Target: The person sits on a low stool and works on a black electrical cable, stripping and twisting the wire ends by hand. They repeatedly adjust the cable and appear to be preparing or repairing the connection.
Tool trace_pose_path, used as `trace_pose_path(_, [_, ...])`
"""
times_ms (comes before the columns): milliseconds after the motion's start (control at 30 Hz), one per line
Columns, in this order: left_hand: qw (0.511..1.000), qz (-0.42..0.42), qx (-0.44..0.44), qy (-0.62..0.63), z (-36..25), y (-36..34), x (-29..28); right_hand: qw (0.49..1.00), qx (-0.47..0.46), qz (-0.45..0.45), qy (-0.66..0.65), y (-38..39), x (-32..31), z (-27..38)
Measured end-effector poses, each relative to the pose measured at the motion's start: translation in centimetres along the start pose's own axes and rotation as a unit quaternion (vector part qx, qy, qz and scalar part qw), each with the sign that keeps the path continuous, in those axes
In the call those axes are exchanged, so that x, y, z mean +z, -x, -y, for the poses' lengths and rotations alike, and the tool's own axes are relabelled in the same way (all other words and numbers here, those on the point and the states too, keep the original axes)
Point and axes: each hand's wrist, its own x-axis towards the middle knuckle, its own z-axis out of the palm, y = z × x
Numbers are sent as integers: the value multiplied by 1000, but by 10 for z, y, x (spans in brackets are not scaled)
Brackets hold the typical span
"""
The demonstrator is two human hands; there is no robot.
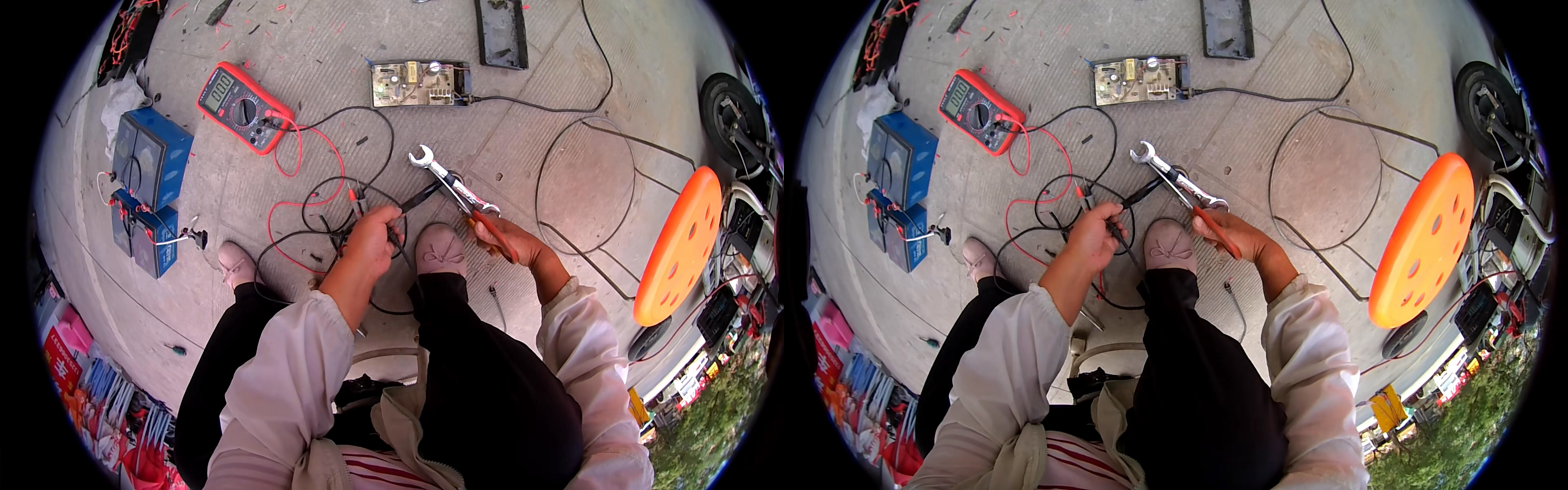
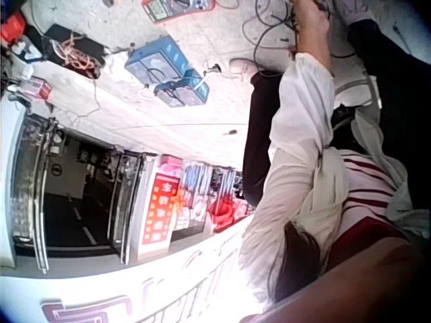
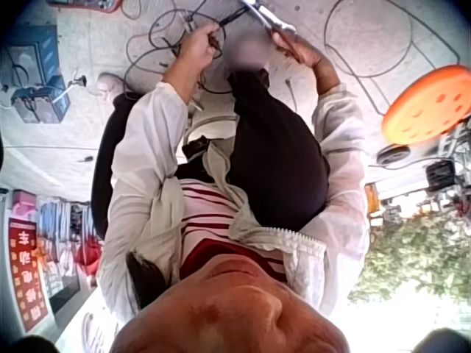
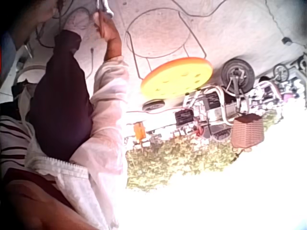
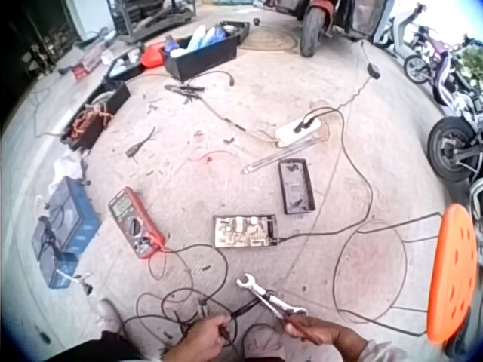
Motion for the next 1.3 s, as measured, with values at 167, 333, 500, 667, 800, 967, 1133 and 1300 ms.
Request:
trace_pose_path(167, [998,0,24,-64,7,2,-3,1000,-15,-6,24,-1,-4,8])
trace_pose_path(333, [998,-28,33,-53,9,6,0,1000,-17,3,11,-4,-3,9])
trace_pose_path(500, [998,-19,38,-40,5,7,0,1000,-1,-12,3,-3,0,9])
trace_pose_path(667, [998,-11,44,-53,4,7,1,999,-3,-8,-38,-3,-2,9])
trace_pose_path(800, [998,3,47,-52,4,6,-4,1000,-6,-23,-6,0,-6,13])
trace_pose_path(967, [995,55,70,-44,0,21,-12,990,-111,-84,1,11,11,-46])
trace_pose_path(1133, [981,179,64,30,-25,85,-29,933,11,-305,189,64,74,-107])
trace_pose_path(1300, [969,223,98,-43,-62,175,-50,877,-30,-365,312,89,83,-101])
